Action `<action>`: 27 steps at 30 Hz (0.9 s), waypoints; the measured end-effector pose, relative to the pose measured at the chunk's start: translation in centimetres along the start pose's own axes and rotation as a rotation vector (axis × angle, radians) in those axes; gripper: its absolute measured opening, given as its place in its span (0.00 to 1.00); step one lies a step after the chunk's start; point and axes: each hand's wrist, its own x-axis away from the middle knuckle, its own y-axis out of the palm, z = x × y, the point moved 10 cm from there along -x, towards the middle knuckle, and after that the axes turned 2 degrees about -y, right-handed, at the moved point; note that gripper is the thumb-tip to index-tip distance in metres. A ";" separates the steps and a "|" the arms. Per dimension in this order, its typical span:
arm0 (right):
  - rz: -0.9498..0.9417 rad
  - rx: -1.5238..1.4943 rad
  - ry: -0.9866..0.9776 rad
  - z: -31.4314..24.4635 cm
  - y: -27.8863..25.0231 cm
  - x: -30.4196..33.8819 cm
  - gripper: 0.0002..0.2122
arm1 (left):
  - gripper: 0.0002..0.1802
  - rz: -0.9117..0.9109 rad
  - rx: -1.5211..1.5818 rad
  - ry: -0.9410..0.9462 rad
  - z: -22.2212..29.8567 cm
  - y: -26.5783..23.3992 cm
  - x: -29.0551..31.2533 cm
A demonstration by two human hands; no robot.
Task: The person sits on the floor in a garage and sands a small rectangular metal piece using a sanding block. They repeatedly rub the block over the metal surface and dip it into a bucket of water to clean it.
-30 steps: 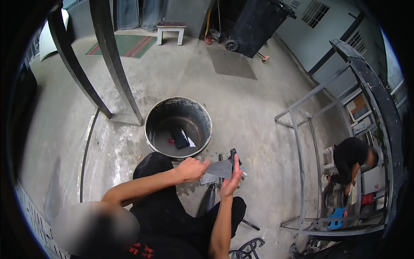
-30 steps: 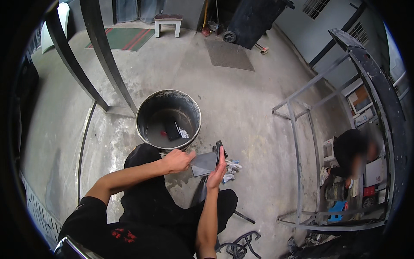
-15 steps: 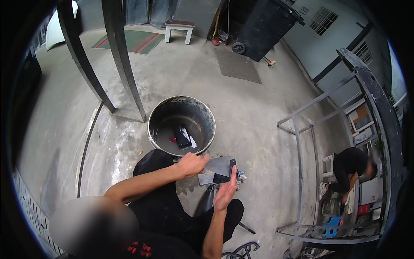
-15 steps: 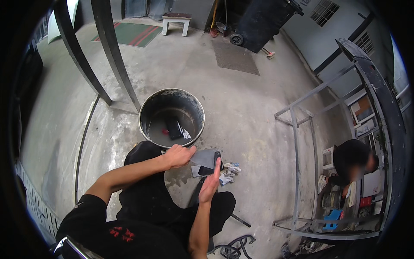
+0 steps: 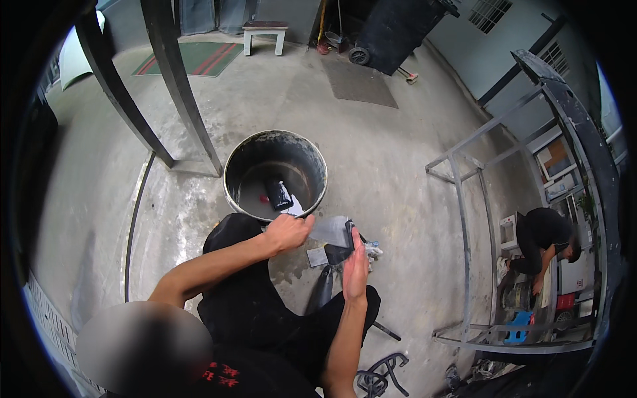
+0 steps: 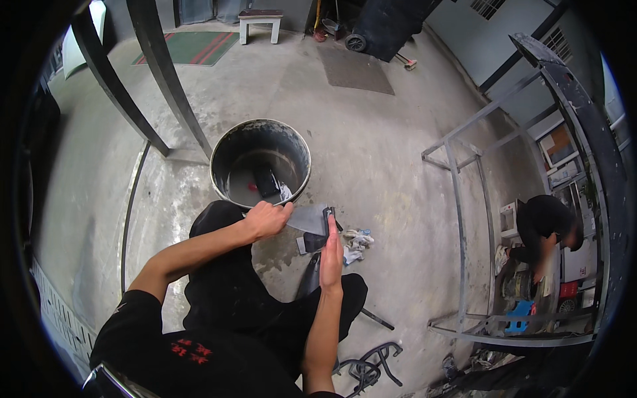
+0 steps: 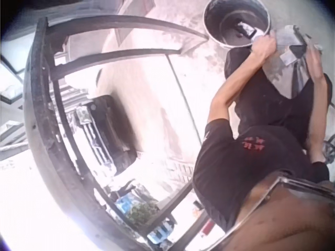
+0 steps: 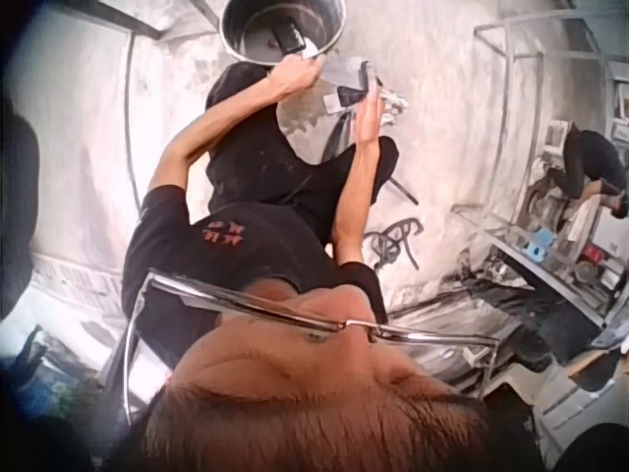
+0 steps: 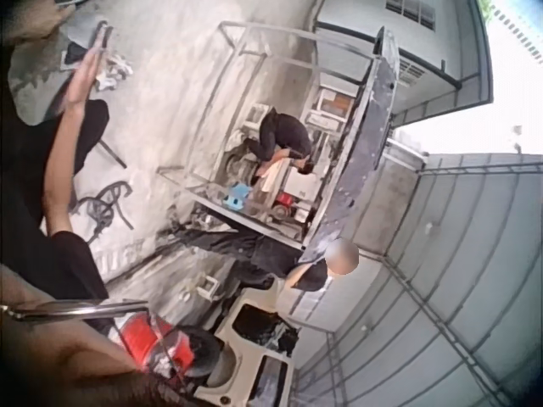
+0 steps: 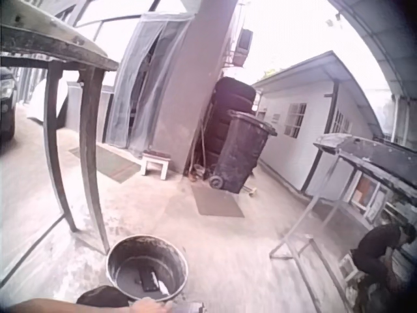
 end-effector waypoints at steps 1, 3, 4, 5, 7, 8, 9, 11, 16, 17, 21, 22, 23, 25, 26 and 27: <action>0.027 0.013 0.035 1.8 -1.6 -0.2 0.31 | 0.10 0.006 -0.037 0.082 1.3 0.1 0.3; 0.024 -0.051 0.059 3.3 -2.0 -0.4 0.30 | 0.08 -0.010 -0.077 0.113 2.1 0.8 1.1; 0.047 -0.100 0.064 4.1 -2.4 -0.5 0.29 | 0.08 -0.018 -0.097 0.128 2.4 1.2 1.4; 0.043 -0.060 0.066 5.4 -3.1 -0.9 0.32 | 0.07 -0.025 -0.118 0.145 2.8 1.8 1.6; 0.077 -0.137 0.146 7.9 -3.9 -1.8 0.32 | 0.08 -0.081 -0.095 0.193 3.1 3.1 2.6; 0.098 -0.175 0.180 9.1 -4.8 -2.3 0.32 | 0.08 -0.107 -0.084 0.222 3.4 3.7 2.8; 0.124 -0.207 0.312 11.6 -5.7 -2.6 0.35 | 0.08 -0.208 -0.094 0.253 3.9 5.1 3.1; 0.264 -0.382 0.333 14.4 -7.7 -3.0 0.34 | 0.09 -0.264 -0.102 0.234 3.4 9.0 3.5; 0.637 -0.305 0.076 18.6 -21.0 -0.4 0.18 | 0.19 -0.339 -0.081 -0.154 -3.9 22.3 2.5; 0.720 -0.262 0.151 18.3 -19.2 0.7 0.14 | 0.20 -0.286 -0.081 -0.299 -7.9 24.6 4.8; 0.799 -0.133 0.111 15.3 -20.4 2.9 0.20 | 0.22 -0.171 0.177 -0.736 -13.5 29.4 8.2; 0.770 -0.121 0.130 14.9 -20.4 3.0 0.21 | 0.22 -0.126 0.107 -0.734 -13.6 29.5 8.5; 0.779 -0.111 0.119 14.4 -20.7 3.6 0.22 | 0.21 -0.083 0.043 -0.728 -13.0 29.5 8.6; 0.817 -0.084 0.170 14.5 -21.1 5.0 0.25 | 0.22 -0.004 -0.024 -0.645 -11.5 29.7 8.0; 0.826 -0.075 0.229 15.1 -20.7 5.4 0.25 | 0.22 0.046 -0.036 -0.582 -11.2 29.8 7.5; 0.837 -0.065 0.288 15.7 -20.3 6.0 0.26 | 0.23 0.095 -0.048 -0.518 -10.8 29.9 7.1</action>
